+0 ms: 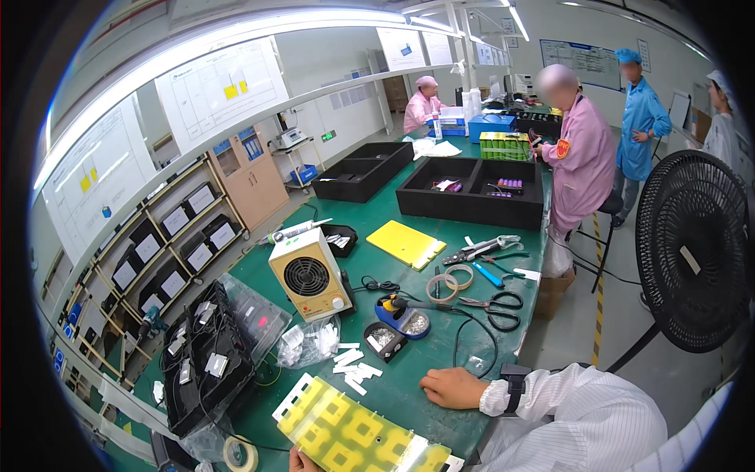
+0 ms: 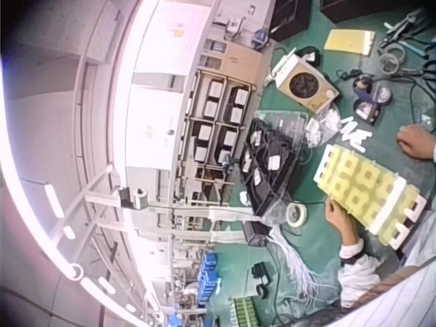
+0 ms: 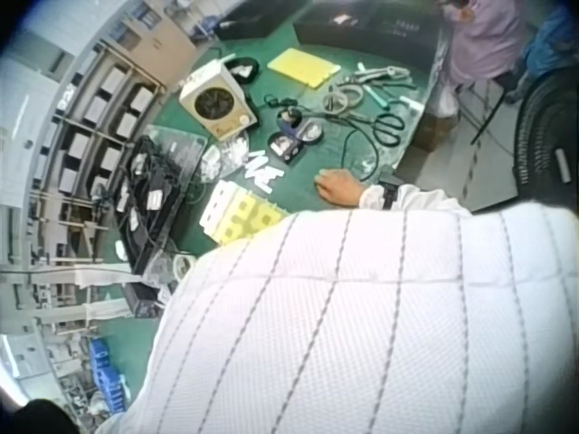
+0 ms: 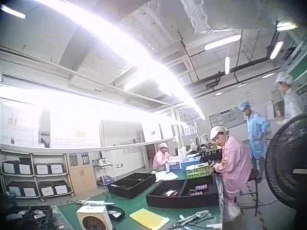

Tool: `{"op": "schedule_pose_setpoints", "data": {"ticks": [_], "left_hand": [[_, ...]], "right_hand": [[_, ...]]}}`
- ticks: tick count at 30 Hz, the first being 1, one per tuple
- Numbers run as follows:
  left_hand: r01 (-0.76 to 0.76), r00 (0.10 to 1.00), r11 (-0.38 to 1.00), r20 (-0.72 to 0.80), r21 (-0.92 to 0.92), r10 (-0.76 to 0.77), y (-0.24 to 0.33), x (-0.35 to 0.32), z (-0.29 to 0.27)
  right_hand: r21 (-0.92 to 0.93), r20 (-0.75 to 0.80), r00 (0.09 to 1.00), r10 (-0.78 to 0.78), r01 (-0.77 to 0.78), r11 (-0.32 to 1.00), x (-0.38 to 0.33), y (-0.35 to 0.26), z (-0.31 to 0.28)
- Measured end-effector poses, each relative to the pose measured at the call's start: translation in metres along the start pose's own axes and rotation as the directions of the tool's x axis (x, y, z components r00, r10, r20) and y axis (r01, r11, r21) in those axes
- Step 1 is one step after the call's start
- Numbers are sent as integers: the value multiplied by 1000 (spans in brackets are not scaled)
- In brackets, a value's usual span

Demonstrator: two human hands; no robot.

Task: The recorder applies insulation strips and adhesive tape to rows of battery cells as part of a factory assembly line workflow.

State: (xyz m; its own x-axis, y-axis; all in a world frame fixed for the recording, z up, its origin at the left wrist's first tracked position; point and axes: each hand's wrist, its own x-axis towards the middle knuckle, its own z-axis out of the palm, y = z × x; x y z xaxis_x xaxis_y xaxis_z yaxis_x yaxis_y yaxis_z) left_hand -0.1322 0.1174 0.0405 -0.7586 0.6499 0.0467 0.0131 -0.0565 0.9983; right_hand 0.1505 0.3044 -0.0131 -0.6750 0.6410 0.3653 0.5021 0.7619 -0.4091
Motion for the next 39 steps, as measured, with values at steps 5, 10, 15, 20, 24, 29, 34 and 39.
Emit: {"op": "schedule_pose_setpoints", "data": {"ticks": [5,10,15,20,24,29,34,39], "left_hand": [[-21,1000,1000,-7,-16,20,9,-3,3],[11,1000,999,-21,-38,-12,-2,2,-1],[9,1000,1000,0,-13,-9,2,-1,-1],[19,999,998,29,-61,-17,7,-4,0],[16,999,994,39,-105,-12,-6,0,-1],[-213,974,951,-22,225,224,-10,3,-3],[-162,983,954,-44,252,179,-4,3,0],[-172,982,968,-42,181,182,-12,7,-3]], "right_hand": [[-1,8,1000,-2,2,1000,1,0,0],[-13,-1,1000,-8,8,1000,1,0,1],[-10,8,1000,-10,10,1000,0,1,1],[-13,20,1000,-9,9,1000,-1,0,1],[-17,18,1000,-5,5,1000,-1,0,-1],[-4,4,1000,-8,8,1000,0,0,1],[-15,14,1000,-5,6,1000,3,0,-1],[-23,33,999,3,-2,1000,4,0,0]]}}
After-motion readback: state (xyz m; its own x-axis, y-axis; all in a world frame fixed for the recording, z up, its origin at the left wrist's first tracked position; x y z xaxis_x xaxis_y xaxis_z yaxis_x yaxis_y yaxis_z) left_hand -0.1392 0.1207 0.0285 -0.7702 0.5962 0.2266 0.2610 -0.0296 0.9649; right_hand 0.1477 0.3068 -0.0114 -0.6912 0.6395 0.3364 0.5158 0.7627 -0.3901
